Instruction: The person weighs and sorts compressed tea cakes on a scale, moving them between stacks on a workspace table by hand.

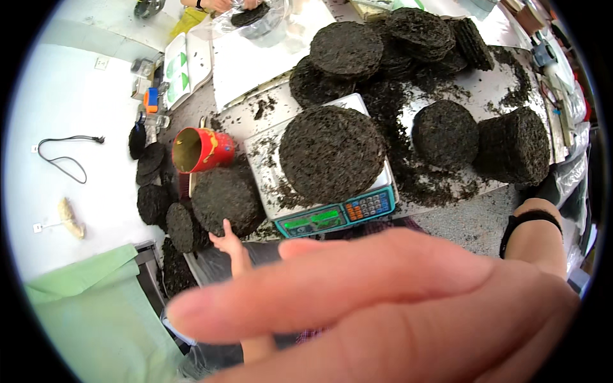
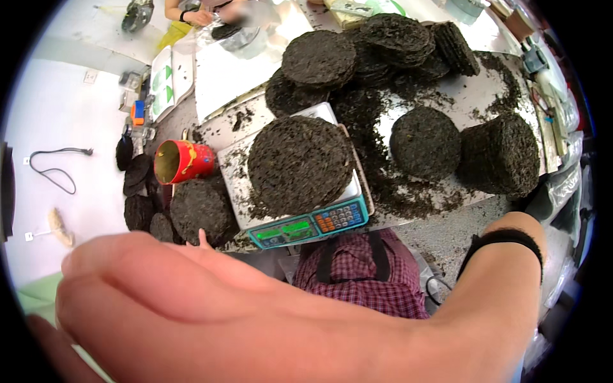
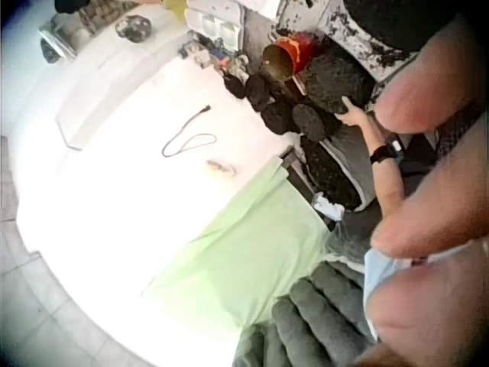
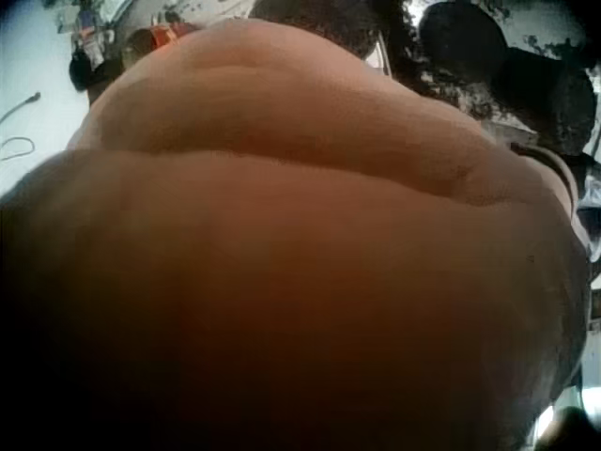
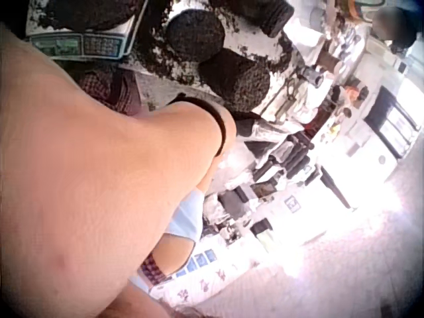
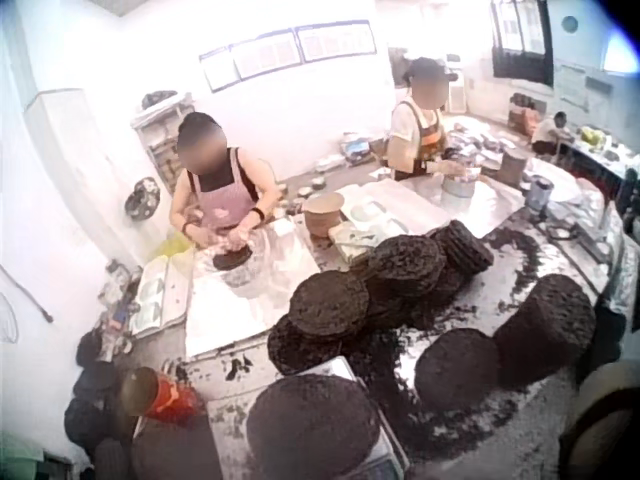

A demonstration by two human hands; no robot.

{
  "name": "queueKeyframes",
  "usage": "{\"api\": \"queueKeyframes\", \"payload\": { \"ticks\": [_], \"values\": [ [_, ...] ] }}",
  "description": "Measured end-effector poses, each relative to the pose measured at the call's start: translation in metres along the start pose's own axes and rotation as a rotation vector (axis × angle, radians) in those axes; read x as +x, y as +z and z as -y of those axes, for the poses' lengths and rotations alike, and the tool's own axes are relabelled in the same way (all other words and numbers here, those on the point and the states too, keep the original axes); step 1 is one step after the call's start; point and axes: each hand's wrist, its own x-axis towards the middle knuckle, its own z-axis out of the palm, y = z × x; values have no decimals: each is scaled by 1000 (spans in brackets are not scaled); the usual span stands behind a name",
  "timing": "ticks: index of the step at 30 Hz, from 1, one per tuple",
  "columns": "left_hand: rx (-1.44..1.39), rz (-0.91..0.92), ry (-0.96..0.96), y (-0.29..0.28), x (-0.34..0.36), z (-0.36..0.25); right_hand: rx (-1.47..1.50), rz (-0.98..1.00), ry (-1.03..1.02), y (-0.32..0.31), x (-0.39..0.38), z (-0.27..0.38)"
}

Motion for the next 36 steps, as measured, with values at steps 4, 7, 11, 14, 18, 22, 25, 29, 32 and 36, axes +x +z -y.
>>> {"api": "queueKeyframes", "payload": {
  "ticks": [4,7,11,14,18,22,25,29,32,36],
  "values": [
    [-128,-177,-137,-3,-2,-14,-39,40,-40,17,4,-1],
    [-625,-332,179,-20,-18,-38,-87,38,-50,24,4,2],
    [-720,33,623,-71,-105,-107,-107,49,-65,35,9,0],
    [-195,420,1393,-56,-168,-153,-130,44,-62,39,15,6],
    [-594,191,867,-42,-123,-112,-154,36,-32,40,10,3],
    [-575,-138,-247,-14,-4,-48,-188,52,-33,52,19,7],
    [-771,233,-79,22,49,35,-177,108,-41,57,36,6],
    [-176,-194,124,44,39,33,-234,105,25,53,37,3],
    [-98,9,-123,7,39,3,-266,107,32,59,38,6],
    [-558,-122,301,-4,45,27,-260,119,37,59,53,10]
  ]
}}
